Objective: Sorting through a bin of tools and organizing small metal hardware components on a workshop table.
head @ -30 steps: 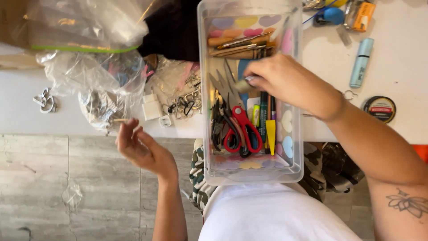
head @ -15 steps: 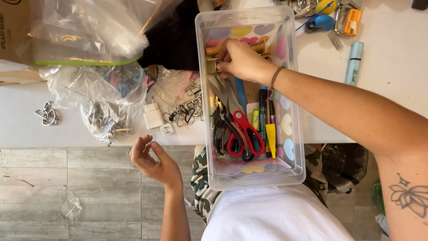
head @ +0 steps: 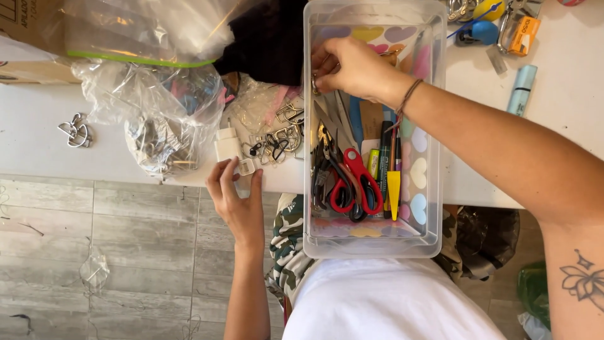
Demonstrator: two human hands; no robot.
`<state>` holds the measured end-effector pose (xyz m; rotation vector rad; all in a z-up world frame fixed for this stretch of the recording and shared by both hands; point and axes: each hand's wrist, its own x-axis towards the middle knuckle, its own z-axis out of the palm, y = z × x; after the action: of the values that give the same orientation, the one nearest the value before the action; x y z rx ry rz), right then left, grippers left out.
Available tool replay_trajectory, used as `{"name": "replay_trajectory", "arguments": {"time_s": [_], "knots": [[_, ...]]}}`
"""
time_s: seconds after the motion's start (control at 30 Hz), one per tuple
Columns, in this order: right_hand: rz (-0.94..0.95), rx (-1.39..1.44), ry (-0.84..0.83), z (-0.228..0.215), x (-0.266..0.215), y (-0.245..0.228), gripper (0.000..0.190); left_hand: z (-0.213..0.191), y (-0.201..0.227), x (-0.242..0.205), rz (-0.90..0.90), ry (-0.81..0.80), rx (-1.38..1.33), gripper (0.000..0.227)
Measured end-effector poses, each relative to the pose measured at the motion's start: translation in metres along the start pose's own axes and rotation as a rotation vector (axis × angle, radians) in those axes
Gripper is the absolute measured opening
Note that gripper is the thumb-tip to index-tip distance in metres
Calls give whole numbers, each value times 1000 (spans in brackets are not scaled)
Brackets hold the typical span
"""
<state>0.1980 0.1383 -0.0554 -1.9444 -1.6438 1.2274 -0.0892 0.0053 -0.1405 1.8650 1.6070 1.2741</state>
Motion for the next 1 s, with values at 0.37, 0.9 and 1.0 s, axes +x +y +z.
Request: {"name": "replay_trajectory", "arguments": {"time_s": [0.37,0.9,1.0], "knots": [[-508,-558,273,21,-3,10,23,-16,12,6,-60,-18,-156,35],[-977,-251,147,-26,-91,-88,20,-20,115,88,306,-108,-179,84],[-702,-564,288,-38,-56,-39,32,-23,93,79,214,-68,15,28]]}}
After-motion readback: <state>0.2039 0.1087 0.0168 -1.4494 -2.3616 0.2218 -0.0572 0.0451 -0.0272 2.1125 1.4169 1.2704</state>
